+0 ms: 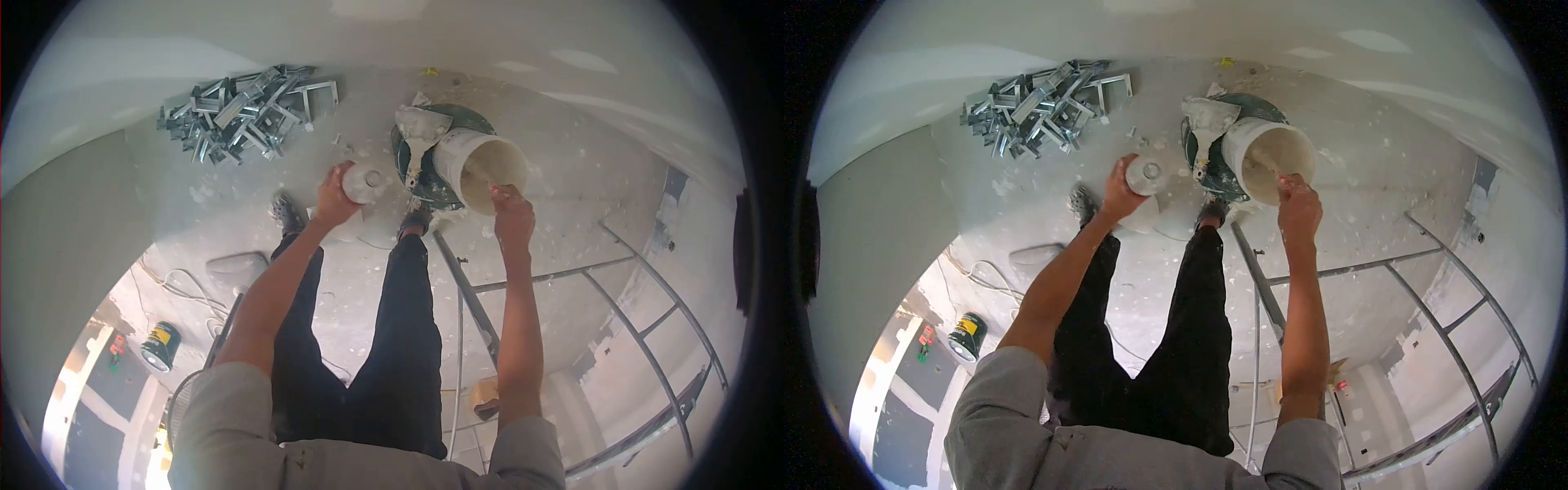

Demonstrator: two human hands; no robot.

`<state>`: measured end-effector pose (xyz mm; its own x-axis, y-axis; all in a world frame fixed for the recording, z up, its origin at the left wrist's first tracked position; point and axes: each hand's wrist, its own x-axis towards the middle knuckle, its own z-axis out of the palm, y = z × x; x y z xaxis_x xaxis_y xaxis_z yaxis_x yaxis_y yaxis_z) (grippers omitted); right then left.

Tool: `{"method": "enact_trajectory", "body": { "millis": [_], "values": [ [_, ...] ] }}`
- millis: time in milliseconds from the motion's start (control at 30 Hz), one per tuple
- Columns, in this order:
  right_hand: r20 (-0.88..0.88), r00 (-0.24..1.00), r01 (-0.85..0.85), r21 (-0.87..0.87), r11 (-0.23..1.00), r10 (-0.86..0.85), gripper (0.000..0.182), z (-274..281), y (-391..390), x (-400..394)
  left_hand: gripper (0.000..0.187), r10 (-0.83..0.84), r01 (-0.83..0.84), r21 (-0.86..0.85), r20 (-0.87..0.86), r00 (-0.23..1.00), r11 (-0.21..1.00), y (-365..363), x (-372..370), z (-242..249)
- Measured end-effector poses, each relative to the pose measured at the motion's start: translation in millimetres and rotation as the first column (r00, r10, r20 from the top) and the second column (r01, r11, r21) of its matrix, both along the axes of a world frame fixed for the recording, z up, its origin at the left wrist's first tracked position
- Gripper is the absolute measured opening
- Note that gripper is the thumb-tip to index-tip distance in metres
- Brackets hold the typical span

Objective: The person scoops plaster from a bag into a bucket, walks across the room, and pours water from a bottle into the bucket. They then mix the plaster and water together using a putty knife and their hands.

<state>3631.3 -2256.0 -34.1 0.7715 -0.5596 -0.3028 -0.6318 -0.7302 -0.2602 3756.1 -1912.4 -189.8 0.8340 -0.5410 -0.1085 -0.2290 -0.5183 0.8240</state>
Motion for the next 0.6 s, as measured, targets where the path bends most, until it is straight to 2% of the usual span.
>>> {"method": "enact_trajectory", "body": {
  "millis": [33, 67, 133, 200, 267, 300, 333, 400, 433, 500, 533, 600],
  "values": [
    [-0.061, 0.995, 0.076, -0.002, 0.997, -0.076, 0.021, 6, 5, 11, 0.083, 0.076, -0.076, -0.012, 0.011, 0.997, 0.997, 8, 7, -20],
    [-0.073, 0.995, 0.071, -0.004, 0.997, -0.071, 0.021, 7, 7, 18, 0.083, 0.081, -0.081, -0.012, -0.001, 0.997, 0.997, 17, 13, -41],
    [-0.111, 0.989, 0.097, -0.038, 0.995, -0.1, 0.021, 3, 9, 28, 0.083, 0.175, -0.175, -0.013, 0.104, 0.979, 0.984, 29, 27, -80],
    [-0.089, 0.996, 0.026, -0.051, 0.998, -0.031, 0.02, -6, 5, 28, 0.083, 0.228, -0.23, 0.013, 0.099, 0.969, 0.973, 38, 36, -111],
    [-0.186, 0.983, -0.023, -0.152, 0.988, -0.006, 0.029, -16, 0, 29, 0.083, 0.281, -0.286, 0.046, 0.095, 0.955, 0.957, 50, 45, -141],
    [-0.202, 0.979, -0.006, -0.093, 0.996, -0.013, 0.02, -4, 12, 43, 0.083, 0.312, -0.317, 0.027, 0.103, 0.944, 0.948, 56, 46, -158],
    [-0.215, 0.977, -0.016, -0.092, 0.996, -0.005, 0.02, -4, 14, 47, 0.083, 0.345, -0.347, 0.006, 0.112, 0.932, 0.938, 61, 47, -169],
    [-0.226, 0.974, -0.006, -0.086, 0.996, -0.014, 0.02, -8, 16, 51, 0.082, 0.376, -0.378, 0.005, 0.075, 0.923, 0.926, 70, 46, -183],
    [-0.234, 0.971, 0.032, -0.084, 0.996, -0.051, 0.02, -8, 19, 53, 0.082, 0.411, -0.411, -0.005, 0.008, 0.912, 0.912, 73, 45, -186],
    [-0.253, 0.967, 0.002, -0.109, 0.994, -0.03, 0.021, -10, 20, 54, 0.084, 0.457, -0.464, -0.042, -0.119, 0.882, 0.885, 78, 40, -189],
    [-0.258, 0.966, -0.019, -0.132, 0.991, -0.016, 0.022, -11, 21, 54, 0.084, 0.459, -0.467, -0.038, -0.124, 0.88, 0.884, 80, 37, -188],
    [-0.208, 0.978, -0.009, -0.099, 0.995, -0.012, 0.022, -13, 20, 51, 0.091, 0.407, -0.406, -0.06, 0.004, 0.913, 0.912, 83, 34, -187]
  ]
}}
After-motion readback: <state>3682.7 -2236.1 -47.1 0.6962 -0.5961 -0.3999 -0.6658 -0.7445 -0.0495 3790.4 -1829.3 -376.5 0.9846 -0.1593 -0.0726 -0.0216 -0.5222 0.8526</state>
